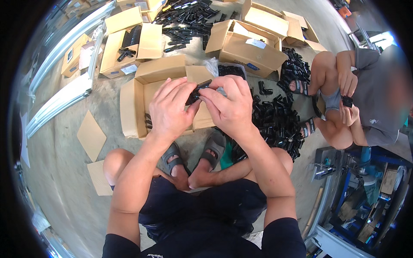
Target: The person sits on the floor surrounded by cardboard boxes and assembles small black plastic components by hand. They repeatedly pick up parts, connect them, and place the assembled units into a box.
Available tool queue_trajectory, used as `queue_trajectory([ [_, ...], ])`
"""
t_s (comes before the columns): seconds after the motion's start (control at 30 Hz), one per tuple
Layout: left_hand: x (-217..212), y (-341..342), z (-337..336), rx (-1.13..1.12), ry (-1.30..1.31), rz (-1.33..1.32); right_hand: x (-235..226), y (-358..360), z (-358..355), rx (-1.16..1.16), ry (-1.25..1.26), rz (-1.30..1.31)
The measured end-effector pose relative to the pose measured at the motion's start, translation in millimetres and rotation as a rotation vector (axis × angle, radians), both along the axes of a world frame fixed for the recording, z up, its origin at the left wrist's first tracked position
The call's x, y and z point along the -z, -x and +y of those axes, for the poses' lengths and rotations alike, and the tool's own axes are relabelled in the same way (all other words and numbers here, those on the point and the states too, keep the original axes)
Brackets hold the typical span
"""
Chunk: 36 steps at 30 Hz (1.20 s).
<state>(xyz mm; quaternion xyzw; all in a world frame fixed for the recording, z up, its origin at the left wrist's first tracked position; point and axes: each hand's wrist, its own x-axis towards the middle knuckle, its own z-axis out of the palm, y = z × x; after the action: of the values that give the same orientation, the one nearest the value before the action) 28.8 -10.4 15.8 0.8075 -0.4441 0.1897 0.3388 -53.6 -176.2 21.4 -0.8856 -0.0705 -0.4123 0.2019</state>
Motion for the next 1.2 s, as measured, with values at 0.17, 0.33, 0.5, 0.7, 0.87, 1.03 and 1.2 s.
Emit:
queue_trajectory([
  [0.17, 4, -2, -7, 0.010, -0.015, -0.002, 7, -2, -6, 0.014, 0.025, 0.007],
  [0.33, 6, -4, -11, 0.019, -0.021, 0.002, 12, -4, -13, -0.001, 0.000, 0.024],
  [0.5, 8, -5, -13, 0.008, -0.024, -0.006, 8, -2, -11, 0.049, -0.075, 0.106],
  [0.7, -3, 6, -13, -0.030, 0.061, 0.639, 21, 5, -30, -0.233, -0.895, 0.339],
  [0.87, 0, 0, -11, 0.149, 0.214, 1.026, 36, 4, -35, -0.595, -1.452, 0.578],
  [1.03, -10, -3, -8, 0.189, 0.182, 1.188, 42, 2, -29, -0.545, -1.493, 0.475],
  [1.2, -9, 1, -8, 0.265, 0.370, 1.207, 41, 3, -28, -0.520, -1.497, 0.456],
])
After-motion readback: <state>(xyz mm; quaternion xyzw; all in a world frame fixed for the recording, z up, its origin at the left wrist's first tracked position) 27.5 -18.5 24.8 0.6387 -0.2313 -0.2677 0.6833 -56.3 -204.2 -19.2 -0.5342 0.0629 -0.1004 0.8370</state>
